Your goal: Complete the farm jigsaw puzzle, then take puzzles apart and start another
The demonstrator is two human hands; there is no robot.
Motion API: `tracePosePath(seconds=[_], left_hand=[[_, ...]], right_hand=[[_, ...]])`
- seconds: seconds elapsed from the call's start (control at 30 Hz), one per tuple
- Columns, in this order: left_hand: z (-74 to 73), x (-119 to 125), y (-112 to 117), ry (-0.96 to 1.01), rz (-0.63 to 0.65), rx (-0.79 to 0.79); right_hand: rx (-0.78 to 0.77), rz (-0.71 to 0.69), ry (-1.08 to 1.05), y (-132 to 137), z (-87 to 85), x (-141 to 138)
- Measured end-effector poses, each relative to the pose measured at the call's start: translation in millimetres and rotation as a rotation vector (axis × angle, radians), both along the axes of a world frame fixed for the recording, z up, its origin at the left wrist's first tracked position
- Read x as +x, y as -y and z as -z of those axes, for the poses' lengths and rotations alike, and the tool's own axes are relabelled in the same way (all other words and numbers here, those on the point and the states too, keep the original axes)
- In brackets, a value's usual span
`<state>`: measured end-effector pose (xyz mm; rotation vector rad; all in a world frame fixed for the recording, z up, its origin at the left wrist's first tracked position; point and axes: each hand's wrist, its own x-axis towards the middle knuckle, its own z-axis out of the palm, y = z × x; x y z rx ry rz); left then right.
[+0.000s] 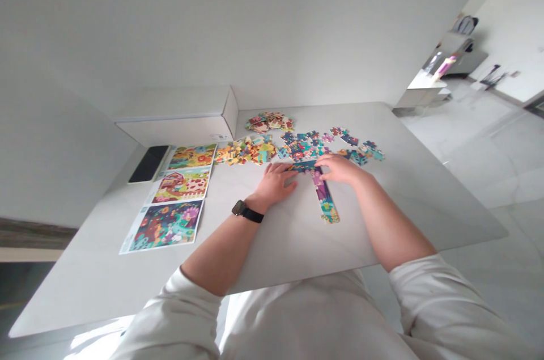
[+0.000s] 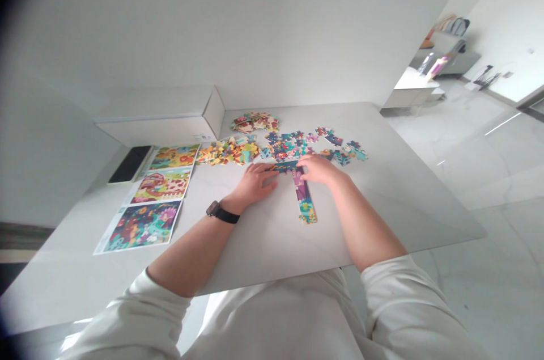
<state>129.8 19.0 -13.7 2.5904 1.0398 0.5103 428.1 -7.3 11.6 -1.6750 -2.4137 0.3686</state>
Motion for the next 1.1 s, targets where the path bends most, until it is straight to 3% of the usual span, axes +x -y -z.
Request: tracePosePath(seconds=[0.4, 0.57, 0.8, 1.1], left_hand=[[7.4, 0.5, -1.2, 0.045, 0.006, 0.006], [6.0, 1.6, -3.4, 0.158, -0.025, 0.08], [7.6, -0.2, -14.8, 0.398, -0.111, 0.115], [12.0, -2.4, -18.2, 0.447, -0.166, 0.097]], right_hand=[[0.049, 0.026, -0.085, 1.6, -0.1, -2.4], [0.21, 0.111, -0.205, 6.3, -9.1, -23.8], [0.179, -0.139, -0.194, 16.3, -2.6, -68.6], [0.229, -0.147, -0.302, 21.3, 4.3, -80.1]])
